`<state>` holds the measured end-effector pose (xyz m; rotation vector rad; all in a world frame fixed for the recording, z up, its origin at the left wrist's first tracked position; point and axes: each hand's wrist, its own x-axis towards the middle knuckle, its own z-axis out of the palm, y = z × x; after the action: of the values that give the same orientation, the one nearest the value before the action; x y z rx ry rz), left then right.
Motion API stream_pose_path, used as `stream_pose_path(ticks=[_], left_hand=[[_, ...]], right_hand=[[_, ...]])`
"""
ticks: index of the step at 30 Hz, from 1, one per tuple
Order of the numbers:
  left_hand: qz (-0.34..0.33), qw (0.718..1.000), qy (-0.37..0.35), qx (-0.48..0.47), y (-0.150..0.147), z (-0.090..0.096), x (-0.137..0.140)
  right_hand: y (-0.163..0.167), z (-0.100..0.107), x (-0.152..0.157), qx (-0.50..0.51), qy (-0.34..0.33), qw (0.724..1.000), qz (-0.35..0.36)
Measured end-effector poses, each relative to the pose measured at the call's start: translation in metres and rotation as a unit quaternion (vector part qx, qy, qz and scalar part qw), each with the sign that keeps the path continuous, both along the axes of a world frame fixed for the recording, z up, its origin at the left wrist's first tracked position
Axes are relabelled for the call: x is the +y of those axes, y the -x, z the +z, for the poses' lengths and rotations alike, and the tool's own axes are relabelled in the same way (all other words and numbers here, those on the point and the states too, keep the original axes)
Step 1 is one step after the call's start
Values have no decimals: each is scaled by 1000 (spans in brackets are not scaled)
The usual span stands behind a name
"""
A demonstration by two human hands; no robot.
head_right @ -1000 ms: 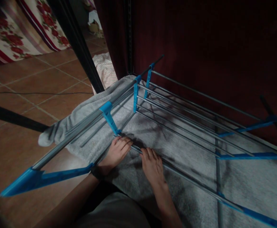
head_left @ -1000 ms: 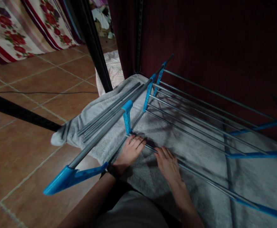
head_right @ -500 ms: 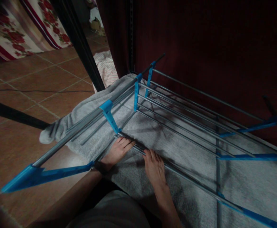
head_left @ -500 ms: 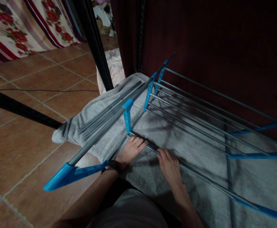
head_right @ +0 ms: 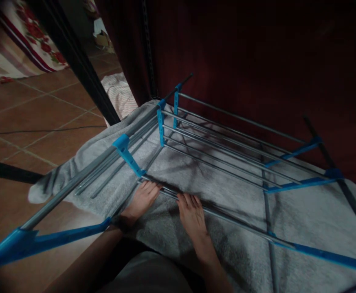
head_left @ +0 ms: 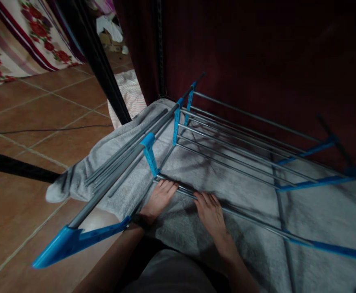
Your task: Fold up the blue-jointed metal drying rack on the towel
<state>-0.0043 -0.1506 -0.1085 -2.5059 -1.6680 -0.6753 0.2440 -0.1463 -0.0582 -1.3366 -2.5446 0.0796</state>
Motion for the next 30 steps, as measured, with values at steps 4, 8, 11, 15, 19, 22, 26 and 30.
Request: stream_pose_path(ticks=[4,8,11,15,19,22,26,30], left_hand=[[-6,998,-43,-39,6,-3,2],[-22,995,-93,-27,9,-1,5],[-28,994,-99,-27,11,0,6],[-41,992,-112,-42,16,-5,10],[-55,991,-105,-62,24,-15,16],[-58,989,-112,-73,29,-22,19],[-61,986,-110,-107,30,-23,20],[-33,986,-71,-147,27,-20,17]], right_hand=[[-15,-4,-5,21,-7,999,-30],[-30,-8,-10,35,-15,997,-70],[-34,-7,-11,36,-7,997,-75],[-32,-4,-7,14,9,997,-78],[-31,-2,-3,-1,19,997,-74],[-31,-2,-1,2,30,997,-72],[-32,-2,0,5,35,997,-63],[-33,-3,2,3,21,998,-60]])
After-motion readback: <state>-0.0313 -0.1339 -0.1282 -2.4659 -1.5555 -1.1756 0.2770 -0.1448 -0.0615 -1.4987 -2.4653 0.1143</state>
